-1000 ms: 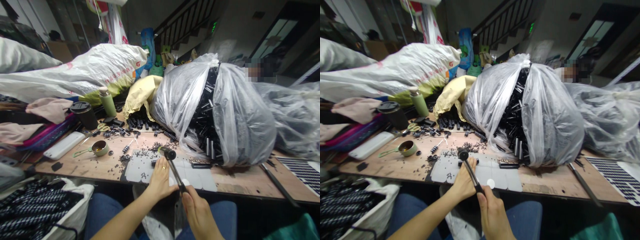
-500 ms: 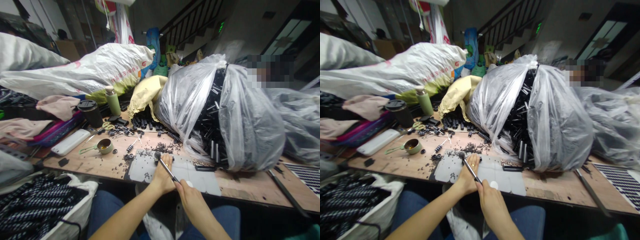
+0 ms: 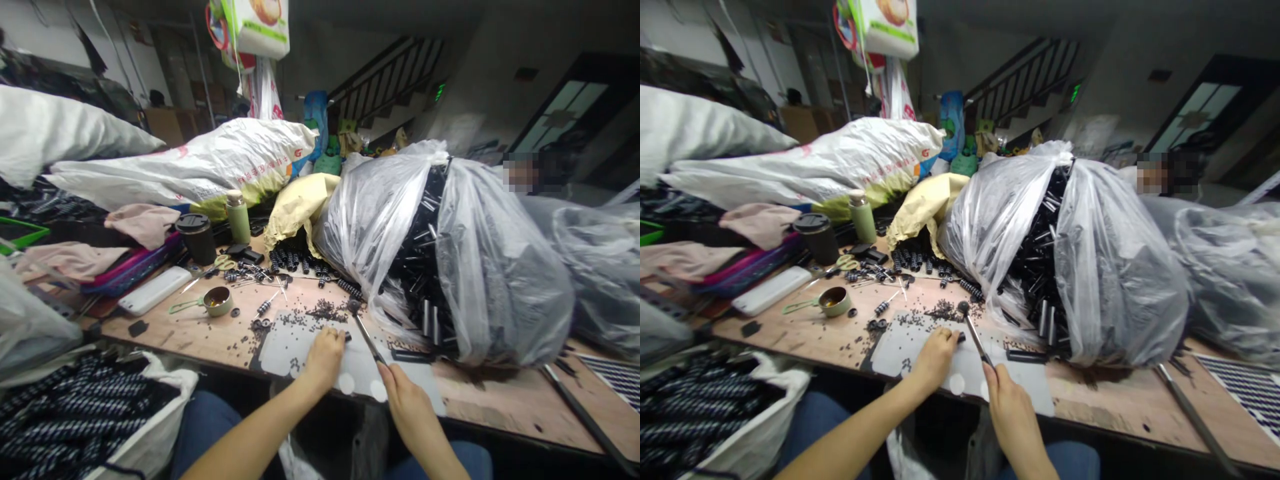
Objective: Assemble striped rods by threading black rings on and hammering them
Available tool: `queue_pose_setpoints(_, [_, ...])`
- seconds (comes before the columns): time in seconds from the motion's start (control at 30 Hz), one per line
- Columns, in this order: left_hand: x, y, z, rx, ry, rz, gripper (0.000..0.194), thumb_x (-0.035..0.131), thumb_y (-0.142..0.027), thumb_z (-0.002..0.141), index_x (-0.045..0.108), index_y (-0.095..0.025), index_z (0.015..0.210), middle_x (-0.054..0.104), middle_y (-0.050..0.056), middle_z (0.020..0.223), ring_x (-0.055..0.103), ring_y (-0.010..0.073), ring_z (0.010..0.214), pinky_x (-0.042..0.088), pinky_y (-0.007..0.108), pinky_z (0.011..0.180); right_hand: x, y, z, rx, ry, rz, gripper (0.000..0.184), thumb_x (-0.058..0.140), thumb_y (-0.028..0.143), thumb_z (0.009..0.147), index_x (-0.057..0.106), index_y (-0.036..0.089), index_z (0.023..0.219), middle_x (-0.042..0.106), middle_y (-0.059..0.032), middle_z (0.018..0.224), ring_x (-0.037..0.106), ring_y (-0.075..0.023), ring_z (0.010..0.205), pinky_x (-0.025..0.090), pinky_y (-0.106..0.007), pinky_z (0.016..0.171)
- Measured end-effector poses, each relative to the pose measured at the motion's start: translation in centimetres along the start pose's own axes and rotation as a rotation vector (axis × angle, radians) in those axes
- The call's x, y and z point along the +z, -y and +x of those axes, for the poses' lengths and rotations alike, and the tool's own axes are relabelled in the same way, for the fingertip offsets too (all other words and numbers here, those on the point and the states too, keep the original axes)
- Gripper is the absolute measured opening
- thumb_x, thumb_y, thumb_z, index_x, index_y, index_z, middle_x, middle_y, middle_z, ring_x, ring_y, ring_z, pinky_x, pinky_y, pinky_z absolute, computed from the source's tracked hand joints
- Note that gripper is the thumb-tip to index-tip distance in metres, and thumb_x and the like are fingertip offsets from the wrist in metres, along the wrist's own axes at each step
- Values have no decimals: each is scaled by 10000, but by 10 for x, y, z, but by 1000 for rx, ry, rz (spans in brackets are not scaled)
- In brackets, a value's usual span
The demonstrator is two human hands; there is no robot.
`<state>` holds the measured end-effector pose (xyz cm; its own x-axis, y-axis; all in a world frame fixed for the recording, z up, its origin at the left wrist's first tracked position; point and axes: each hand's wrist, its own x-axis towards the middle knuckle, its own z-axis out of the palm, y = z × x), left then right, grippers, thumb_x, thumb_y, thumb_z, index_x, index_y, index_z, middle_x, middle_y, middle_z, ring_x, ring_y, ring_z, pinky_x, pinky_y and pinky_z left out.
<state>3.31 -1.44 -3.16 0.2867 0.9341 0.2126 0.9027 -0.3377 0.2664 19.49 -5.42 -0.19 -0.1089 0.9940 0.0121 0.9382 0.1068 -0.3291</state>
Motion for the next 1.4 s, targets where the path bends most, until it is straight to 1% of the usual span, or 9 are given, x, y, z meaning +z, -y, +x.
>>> queue_pose_setpoints(0.17, [-23, 12, 1, -13, -50, -51, 248, 474, -281, 824, 542, -169, 1034, 568, 76, 912, 530, 200, 863, 449, 301, 738, 15, -31, 3, 41, -46, -190, 324, 260, 442, 892, 450, 229, 739, 625, -27, 611, 626, -216, 569, 316, -264, 474])
queue_pose_setpoints(0.23, [-32, 36, 26, -174, -141, 55, 280, 432, -277, 847, 520, -130, 1069, 562, 95, 926, 522, 208, 888, 434, 315, 767, 22, -34, 4, 29, -106, -242, 329, 277, 454, 887, 442, 224, 720, 614, -31, 642, 617, -205, 577, 332, -264, 478])
queue_pose_setpoints(0.33, [-36, 67, 75, -202, -167, 106, 263, 412, -211, 845, 518, -79, 1046, 540, 138, 958, 503, 230, 919, 413, 344, 781, 30, -31, 8, -13, -207, -297, 362, 258, 475, 884, 437, 215, 707, 590, -47, 699, 600, -205, 661, 380, -270, 518])
queue_pose_setpoints(0.5, [-12, 60, 138, 13, -102, 111, 227, 392, -135, 830, 556, -111, 985, 536, 132, 988, 481, 222, 941, 389, 337, 781, 36, -23, 11, -28, -289, -311, 368, 263, 474, 880, 453, 206, 715, 557, -58, 714, 560, -216, 735, 410, -283, 560])
queue_pose_setpoints(0.73, [21, 39, 168, 362, 84, 35, 222, 428, -93, 791, 603, -170, 904, 584, 84, 948, 478, 204, 962, 333, 360, 842, 27, -42, 18, -104, -328, -150, 318, 309, 411, 889, 520, 178, 848, 576, -83, 799, 531, -214, 790, 410, -328, 696])
queue_pose_setpoints(0.97, [14, 54, 150, 242, -11, -162, 311, 404, -81, 794, 556, -203, 1036, 541, 65, 948, 531, 171, 867, 401, 308, 790, 15, -32, 74, -134, -196, 110, 260, 311, 200, 889, 561, 149, 935, 616, -92, 915, 537, -197, 916, 395, -320, 823])
queue_pose_setpoints(1.1, [0, 58, 113, 32, -181, -325, 327, 272, -175, 878, 425, -162, 1167, 531, 88, 999, 560, 152, 835, 455, 291, 727, 24, 4, 125, -180, -130, 219, 229, 377, 103, 836, 577, 152, 936, 619, -83, 968, 532, -167, 953, 379, -271, 844])
queue_pose_setpoints(1.2, [-10, 59, 76, -99, -218, -435, 377, 169, -315, 907, 428, -123, 1102, 574, 49, 806, 561, 110, 544, 456, 234, 472, 28, 18, 157, -121, -100, 337, 220, 403, 34, 779, 595, 104, 859, 612, -137, 984, 515, -194, 995, 360, -298, 866])
queue_pose_setpoints(1.4, [-22, 55, 22, -418, -196, -1052, 383, 427, -472, 805, 543, -158, 993, 552, -32, 643, 429, 49, 319, 310, 169, 292, 23, 31, 164, -14, 33, 687, 143, 478, 160, 766, 604, 98, 793, 647, -109, 861, 583, -176, 856, 434, -282, 771])
